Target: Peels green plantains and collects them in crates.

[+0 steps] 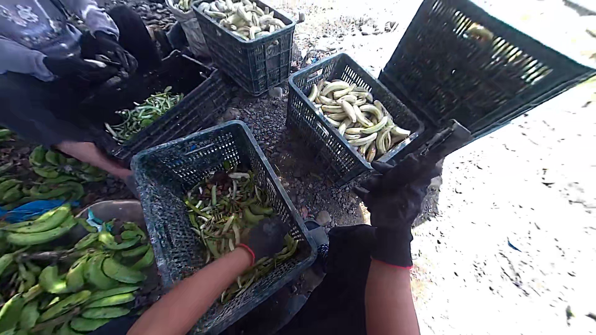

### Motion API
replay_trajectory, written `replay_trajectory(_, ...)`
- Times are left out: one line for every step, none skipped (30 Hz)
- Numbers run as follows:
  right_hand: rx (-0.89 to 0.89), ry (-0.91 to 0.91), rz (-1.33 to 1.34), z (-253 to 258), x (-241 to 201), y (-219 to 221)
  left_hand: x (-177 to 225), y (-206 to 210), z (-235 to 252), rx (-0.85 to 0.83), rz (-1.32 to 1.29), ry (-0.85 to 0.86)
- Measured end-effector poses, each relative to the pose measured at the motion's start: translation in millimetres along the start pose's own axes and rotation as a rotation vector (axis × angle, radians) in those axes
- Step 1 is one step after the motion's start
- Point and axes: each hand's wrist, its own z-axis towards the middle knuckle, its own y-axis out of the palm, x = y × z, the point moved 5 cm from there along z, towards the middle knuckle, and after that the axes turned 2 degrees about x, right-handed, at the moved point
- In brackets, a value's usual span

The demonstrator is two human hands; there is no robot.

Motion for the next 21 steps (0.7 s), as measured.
replay_trajectory(0.007, 0.022, 0.014, -2, 1, 3, -6, 20, 1, 0.007, 0.03, 0.022)
replay_trajectory(-0.008, 0.029, 0.024, -2, 3, 6, -14, 35, 3, 0.013, 0.057, 0.048)
replay_trajectory(-0.035, 0.016, 0.008, -1, 4, 8, -22, 45, 4, 0.011, 0.078, 0.047)
replay_trajectory(-0.037, -0.006, -0.032, -1, 3, 11, -30, 52, 1, 0.012, 0.058, 0.028)
replay_trajectory(-0.031, -0.013, -0.071, -2, 3, 13, -42, 59, -1, 0.014, 0.025, -0.023)
replay_trajectory(-0.031, -0.02, -0.099, -3, 4, 14, -55, 67, -1, 0.016, -0.022, -0.069)
replay_trajectory(-0.034, -0.028, -0.116, -3, 5, 15, -64, 71, -3, 0.024, -0.05, -0.099)
replay_trajectory(-0.058, -0.041, -0.13, -4, 6, 16, -69, 71, -4, 0.029, -0.053, -0.124)
replay_trajectory(-0.072, -0.052, -0.137, -4, 7, 17, -72, 68, -5, 0.041, -0.048, -0.168)
replay_trajectory(-0.074, -0.05, -0.133, -4, 8, 18, -73, 65, -6, 0.053, -0.031, -0.21)
replay_trajectory(-0.091, -0.036, -0.124, -5, 9, 19, -74, 65, -8, 0.032, -0.005, -0.249)
replay_trajectory(-0.096, -0.02, -0.109, -6, 9, 19, -75, 66, -12, -0.001, 0.009, -0.288)
replay_trajectory(-0.096, -0.007, -0.1, -7, 9, 20, -75, 67, -17, -0.059, 0.014, -0.33)
replay_trajectory(-0.105, 0.002, -0.109, -8, 9, 20, -72, 67, -26, -0.113, -0.007, -0.374)
replay_trajectory(-0.124, 0.007, -0.114, -9, 8, 21, -69, 67, -34, -0.143, -0.039, -0.417)
replay_trajectory(-0.132, 0.023, -0.108, -10, 9, 22, -67, 70, -41, -0.154, -0.052, -0.455)
replay_trajectory(-0.148, 0.058, -0.09, -11, 10, 23, -64, 72, -46, -0.158, -0.058, -0.489)
replay_trajectory(-0.154, 0.071, -0.089, -14, 11, 25, -60, 73, -50, -0.16, -0.069, -0.512)
replay_trajectory(-0.165, 0.064, -0.096, -16, 11, 28, -56, 73, -53, -0.155, -0.089, -0.523)
replay_trajectory(-0.18, 0.063, -0.097, -18, 11, 31, -53, 74, -55, -0.142, -0.113, -0.518)
replay_trajectory(-0.194, 0.071, -0.094, -19, 12, 33, -52, 76, -54, -0.111, -0.144, -0.5)
